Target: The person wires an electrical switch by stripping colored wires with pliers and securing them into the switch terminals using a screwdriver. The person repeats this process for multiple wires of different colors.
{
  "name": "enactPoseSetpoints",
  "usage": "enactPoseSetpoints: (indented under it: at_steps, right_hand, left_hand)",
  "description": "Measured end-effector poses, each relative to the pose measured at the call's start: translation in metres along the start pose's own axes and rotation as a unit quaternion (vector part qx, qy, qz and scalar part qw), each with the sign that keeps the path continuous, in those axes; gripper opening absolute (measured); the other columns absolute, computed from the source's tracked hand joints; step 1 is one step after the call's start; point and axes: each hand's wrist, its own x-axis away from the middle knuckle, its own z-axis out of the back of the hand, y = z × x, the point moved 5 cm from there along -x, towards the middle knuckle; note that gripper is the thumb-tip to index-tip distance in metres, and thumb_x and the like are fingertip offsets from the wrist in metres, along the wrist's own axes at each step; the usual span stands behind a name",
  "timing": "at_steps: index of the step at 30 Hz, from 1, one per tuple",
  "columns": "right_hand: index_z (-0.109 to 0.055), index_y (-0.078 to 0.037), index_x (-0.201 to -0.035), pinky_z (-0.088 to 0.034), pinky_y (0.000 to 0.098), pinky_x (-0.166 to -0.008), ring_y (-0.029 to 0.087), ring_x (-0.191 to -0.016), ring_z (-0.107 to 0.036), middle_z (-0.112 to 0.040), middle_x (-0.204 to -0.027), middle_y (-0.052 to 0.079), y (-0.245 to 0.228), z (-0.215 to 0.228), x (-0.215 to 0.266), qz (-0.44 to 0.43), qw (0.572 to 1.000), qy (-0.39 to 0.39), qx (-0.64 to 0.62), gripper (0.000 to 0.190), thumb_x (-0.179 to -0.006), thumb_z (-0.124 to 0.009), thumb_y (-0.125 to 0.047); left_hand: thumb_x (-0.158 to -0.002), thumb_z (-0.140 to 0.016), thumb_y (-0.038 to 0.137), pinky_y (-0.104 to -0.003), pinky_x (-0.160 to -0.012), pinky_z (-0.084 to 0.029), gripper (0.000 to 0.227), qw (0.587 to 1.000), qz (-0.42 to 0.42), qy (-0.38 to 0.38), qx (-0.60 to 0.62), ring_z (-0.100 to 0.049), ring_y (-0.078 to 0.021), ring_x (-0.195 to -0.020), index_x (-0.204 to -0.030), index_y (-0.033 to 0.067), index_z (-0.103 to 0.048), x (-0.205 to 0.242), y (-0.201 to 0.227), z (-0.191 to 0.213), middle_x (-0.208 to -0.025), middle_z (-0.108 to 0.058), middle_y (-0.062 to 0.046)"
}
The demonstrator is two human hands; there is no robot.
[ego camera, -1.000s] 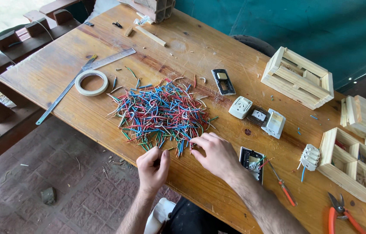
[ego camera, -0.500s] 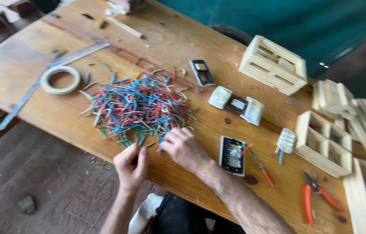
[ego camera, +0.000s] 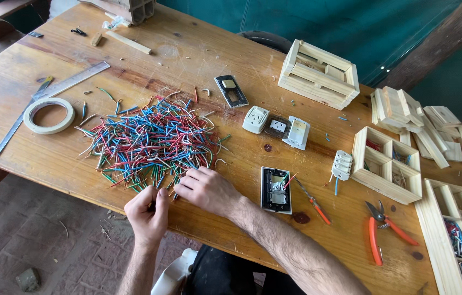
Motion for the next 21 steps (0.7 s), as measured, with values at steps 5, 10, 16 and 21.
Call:
enactPoseSetpoints:
  at_steps: [5, 10, 16, 21]
  right_hand:
    - [-0.073, -0.014, -0.119, -0.057, 0.0423, -0.090, 0.026, -0.102, -0.069, -0.072, -0.106, 0.004, -0.010, 0.001, 0.001, 0.075, 0.997, 0.015, 0.002, 0.012, -0.120, -0.061, -0.015]
    - [-0.074, -0.004, -0.143, -0.061, 0.0452, -0.094, 0.029, -0.115, -0.070, -0.071, -0.126, 0.011, -0.005, 0.005, 0.010, 0.012, 0.996, 0.082, -0.039, 0.024, -0.121, -0.069, -0.013]
    - [-0.071, -0.004, -0.126, -0.062, 0.0425, -0.102, 0.031, -0.112, -0.071, -0.069, -0.123, 0.017, 0.018, 0.086, 0.025, -0.209, 0.911, 0.156, -0.319, 0.015, -0.111, -0.068, -0.005]
    - [-0.072, -0.010, -0.114, -0.063, 0.0267, -0.081, 0.012, -0.086, -0.080, -0.083, -0.098, 0.002, 0.059, 0.149, 0.085, -0.391, 0.799, 0.187, -0.417, 0.016, -0.109, -0.080, -0.024]
  left_hand:
    - [-0.113, -0.062, 0.012, -0.035, -0.061, -0.021, 0.052, 1.000, 0.003, -0.002, -0.008, -0.023, -0.0131, -0.065, -0.073, 0.0128, -0.028, 0.002, -0.002, 0.000, -0.068, -0.024, 0.002]
    - [-0.115, -0.060, 0.013, -0.033, -0.063, -0.022, 0.051, 1.000, 0.004, 0.004, 0.016, -0.024, -0.0119, -0.066, -0.074, 0.0135, -0.030, 0.002, -0.007, 0.001, -0.069, -0.027, 0.003]
    - [-0.114, -0.062, 0.015, -0.032, -0.068, -0.040, 0.032, 1.000, 0.003, -0.021, -0.001, -0.052, -0.0149, -0.068, -0.082, 0.0089, -0.062, 0.006, -0.017, -0.005, -0.076, -0.063, -0.001]
    - [-0.104, -0.075, 0.022, -0.035, -0.066, -0.050, 0.010, 0.982, -0.020, -0.157, -0.099, -0.060, -0.0172, -0.072, -0.097, 0.0152, -0.071, 0.015, 0.024, -0.057, -0.087, -0.070, -0.001]
